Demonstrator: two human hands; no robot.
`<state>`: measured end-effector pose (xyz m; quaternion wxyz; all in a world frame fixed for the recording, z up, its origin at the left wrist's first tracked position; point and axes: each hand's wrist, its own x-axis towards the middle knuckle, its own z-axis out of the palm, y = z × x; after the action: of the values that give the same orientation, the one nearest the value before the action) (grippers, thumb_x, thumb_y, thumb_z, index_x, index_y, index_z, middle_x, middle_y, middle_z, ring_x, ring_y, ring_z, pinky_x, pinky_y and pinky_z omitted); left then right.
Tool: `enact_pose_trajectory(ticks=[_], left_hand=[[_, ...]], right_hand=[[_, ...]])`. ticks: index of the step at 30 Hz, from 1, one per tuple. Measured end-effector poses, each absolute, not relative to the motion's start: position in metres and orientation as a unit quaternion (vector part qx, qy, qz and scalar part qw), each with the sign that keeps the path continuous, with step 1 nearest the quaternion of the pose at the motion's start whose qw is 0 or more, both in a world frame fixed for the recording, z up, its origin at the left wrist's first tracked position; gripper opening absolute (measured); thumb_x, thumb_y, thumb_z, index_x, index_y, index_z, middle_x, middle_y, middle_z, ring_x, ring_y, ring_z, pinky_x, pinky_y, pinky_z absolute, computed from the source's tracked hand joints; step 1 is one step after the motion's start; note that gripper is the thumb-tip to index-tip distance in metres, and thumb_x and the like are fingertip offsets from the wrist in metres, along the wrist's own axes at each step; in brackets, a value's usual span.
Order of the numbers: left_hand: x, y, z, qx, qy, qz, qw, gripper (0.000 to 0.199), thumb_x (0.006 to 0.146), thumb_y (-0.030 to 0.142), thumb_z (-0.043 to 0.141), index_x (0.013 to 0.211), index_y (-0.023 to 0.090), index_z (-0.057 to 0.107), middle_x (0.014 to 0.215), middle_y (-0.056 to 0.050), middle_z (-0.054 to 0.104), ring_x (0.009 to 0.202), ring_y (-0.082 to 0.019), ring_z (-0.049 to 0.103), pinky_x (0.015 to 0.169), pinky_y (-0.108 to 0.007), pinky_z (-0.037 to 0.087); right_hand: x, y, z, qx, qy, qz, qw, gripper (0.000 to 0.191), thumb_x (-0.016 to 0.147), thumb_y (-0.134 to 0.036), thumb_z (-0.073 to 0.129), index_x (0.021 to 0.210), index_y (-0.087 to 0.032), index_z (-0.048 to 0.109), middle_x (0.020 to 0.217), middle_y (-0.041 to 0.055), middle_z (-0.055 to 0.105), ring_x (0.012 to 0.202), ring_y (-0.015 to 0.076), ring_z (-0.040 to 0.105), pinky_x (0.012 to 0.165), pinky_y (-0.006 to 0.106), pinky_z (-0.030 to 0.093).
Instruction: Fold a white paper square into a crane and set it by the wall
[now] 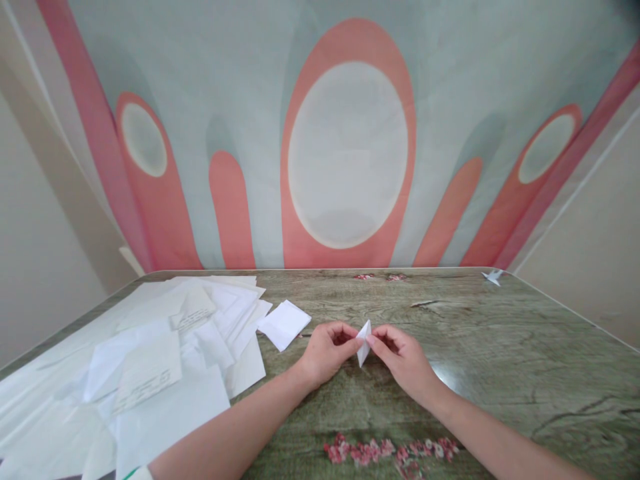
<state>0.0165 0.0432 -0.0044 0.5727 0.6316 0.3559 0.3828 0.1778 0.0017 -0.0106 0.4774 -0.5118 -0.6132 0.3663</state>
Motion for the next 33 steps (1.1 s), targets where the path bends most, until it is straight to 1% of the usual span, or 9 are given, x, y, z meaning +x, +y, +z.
enact_pose_trajectory(ticks=[5, 9, 11, 19, 25, 29, 33], left_hand=[[0.018, 0.0449, -0.0063, 0.596, 0.353, 0.413, 0.591, 0.027, 0.069, 0.033, 0.07, 0.083, 0.013, 0.059, 0.072, -0.002, 0.063, 0.065, -0.013, 0.055, 0.063, -0.024, 0.042], [0.0177, 0.0473, -0.0063, 0.598, 0.348, 0.432, 0.579, 0.025, 0.077, 0.037, 0.061, 0.075, 0.013, 0.057, 0.068, -0.001, 0.059, 0.066, -0.012, 0.053, 0.065, -0.023, 0.042], [0.0171, 0.0478, -0.0068, 0.614, 0.342, 0.422, 0.572, 0.025, 0.079, 0.038, 0.058, 0.076, 0.013, 0.057, 0.069, -0.001, 0.058, 0.067, -0.012, 0.052, 0.065, -0.024, 0.041], [0.0156, 0.047, -0.0068, 0.634, 0.34, 0.403, 0.566, 0.026, 0.076, 0.038, 0.062, 0.077, 0.013, 0.057, 0.07, -0.001, 0.057, 0.066, -0.012, 0.052, 0.064, -0.023, 0.04], [0.0157, 0.0454, -0.0036, 0.646, 0.342, 0.396, 0.556, 0.026, 0.078, 0.039, 0.058, 0.079, 0.013, 0.058, 0.069, 0.0, 0.057, 0.064, -0.012, 0.05, 0.062, -0.023, 0.04], [0.0177, 0.0422, -0.0018, 0.665, 0.364, 0.397, 0.516, 0.023, 0.074, 0.036, 0.062, 0.075, 0.014, 0.059, 0.068, -0.001, 0.059, 0.062, -0.011, 0.051, 0.058, -0.022, 0.041], [0.0196, 0.039, -0.0029, 0.691, 0.411, 0.401, 0.439, 0.018, 0.073, 0.032, 0.063, 0.069, 0.015, 0.06, 0.067, -0.001, 0.061, 0.061, -0.013, 0.054, 0.056, -0.022, 0.041]], right_hand=[[0.1794, 0.0022, -0.0107, -0.53, -0.604, 0.366, 0.47, 0.029, 0.082, -0.045, 0.05, 0.074, -0.018, 0.056, 0.063, -0.0007, 0.053, 0.059, 0.0134, 0.048, 0.056, 0.024, 0.038], [0.18, 0.0025, -0.0095, -0.531, -0.587, 0.373, 0.484, 0.03, 0.083, -0.045, 0.049, 0.075, -0.017, 0.056, 0.063, -0.0005, 0.055, 0.059, 0.0139, 0.051, 0.056, 0.024, 0.039], [0.18, 0.0024, -0.0087, -0.528, -0.587, 0.374, 0.487, 0.03, 0.083, -0.045, 0.049, 0.075, -0.017, 0.057, 0.064, 0.0, 0.056, 0.06, 0.0142, 0.052, 0.057, 0.024, 0.04], [0.1796, 0.0027, -0.0098, -0.528, -0.595, 0.365, 0.484, 0.03, 0.083, -0.045, 0.049, 0.075, -0.017, 0.057, 0.064, -0.0001, 0.056, 0.061, 0.0142, 0.052, 0.058, 0.024, 0.04], [0.1787, 0.0021, -0.0096, -0.523, -0.598, 0.37, 0.481, 0.028, 0.083, -0.043, 0.049, 0.077, -0.017, 0.056, 0.065, -0.0004, 0.056, 0.06, 0.0137, 0.052, 0.058, 0.024, 0.041], [0.1776, 0.0012, -0.01, -0.528, -0.607, 0.363, 0.469, 0.029, 0.082, -0.045, 0.05, 0.075, -0.017, 0.056, 0.062, -0.0012, 0.054, 0.058, 0.0131, 0.051, 0.055, 0.024, 0.04], [0.1762, -0.0002, -0.0101, -0.525, -0.609, 0.372, 0.463, 0.028, 0.081, -0.044, 0.051, 0.073, -0.017, 0.056, 0.06, -0.0017, 0.055, 0.056, 0.0127, 0.052, 0.054, 0.024, 0.041]])
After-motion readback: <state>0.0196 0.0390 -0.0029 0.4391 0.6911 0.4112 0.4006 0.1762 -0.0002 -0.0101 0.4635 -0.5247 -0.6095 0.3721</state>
